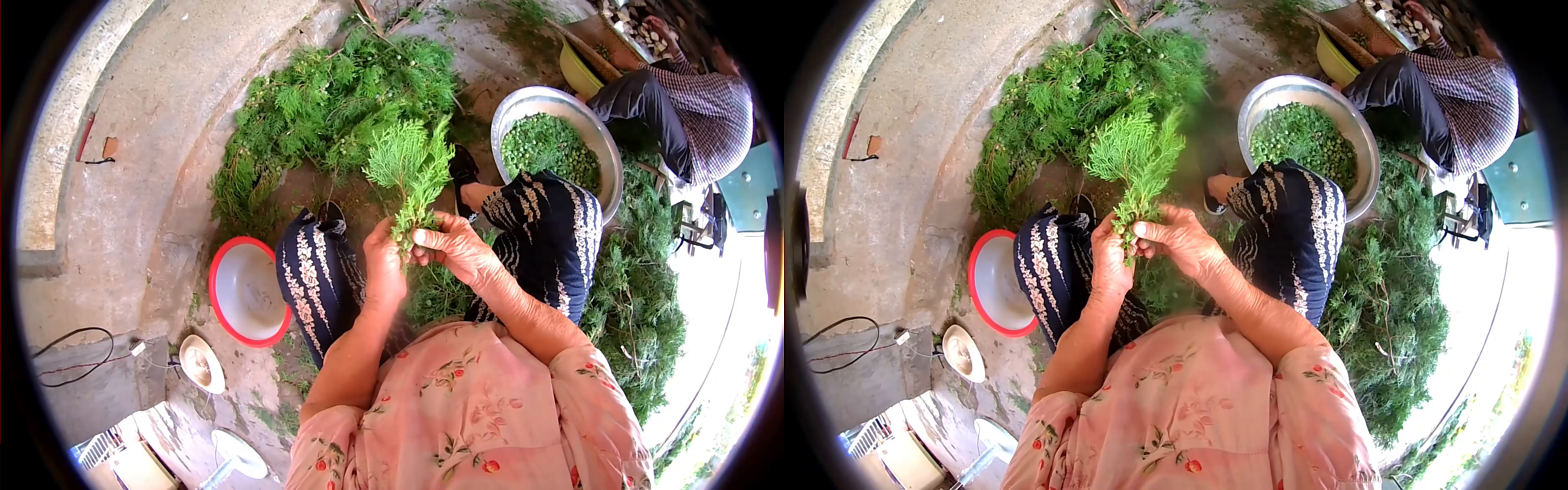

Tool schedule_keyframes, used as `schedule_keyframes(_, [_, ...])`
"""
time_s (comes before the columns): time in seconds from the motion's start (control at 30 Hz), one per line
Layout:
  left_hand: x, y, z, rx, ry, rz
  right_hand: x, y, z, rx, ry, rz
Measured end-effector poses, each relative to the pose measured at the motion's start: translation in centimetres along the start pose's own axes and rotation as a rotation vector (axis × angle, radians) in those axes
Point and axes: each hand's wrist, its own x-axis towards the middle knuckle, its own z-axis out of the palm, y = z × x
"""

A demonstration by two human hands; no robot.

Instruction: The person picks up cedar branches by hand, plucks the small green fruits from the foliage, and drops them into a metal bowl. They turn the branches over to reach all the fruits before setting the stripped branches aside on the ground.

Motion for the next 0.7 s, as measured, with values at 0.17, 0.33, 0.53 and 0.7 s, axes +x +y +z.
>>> schedule_keyframes(0.17, [0.6, -0.7, -0.6, 0.059, 0.047, 0.063, -0.3, 0.2, 0.6, -0.063, 0.095, -0.079])
schedule_keyframes(0.33, [0.1, -0.3, 0.1, 0.117, 0.072, 0.067, -0.9, 2.2, 1.5, -0.307, 0.235, -0.410])
schedule_keyframes(0.53, [0.1, -0.8, -0.7, 0.117, 0.011, 0.135, -0.6, 2.6, 1.0, -0.722, 0.208, -0.584])
schedule_keyframes(0.7, [-0.5, 0.3, 0.4, 0.075, 0.036, 0.020, -1.2, 0.7, 1.8, -0.321, 0.145, -0.260])
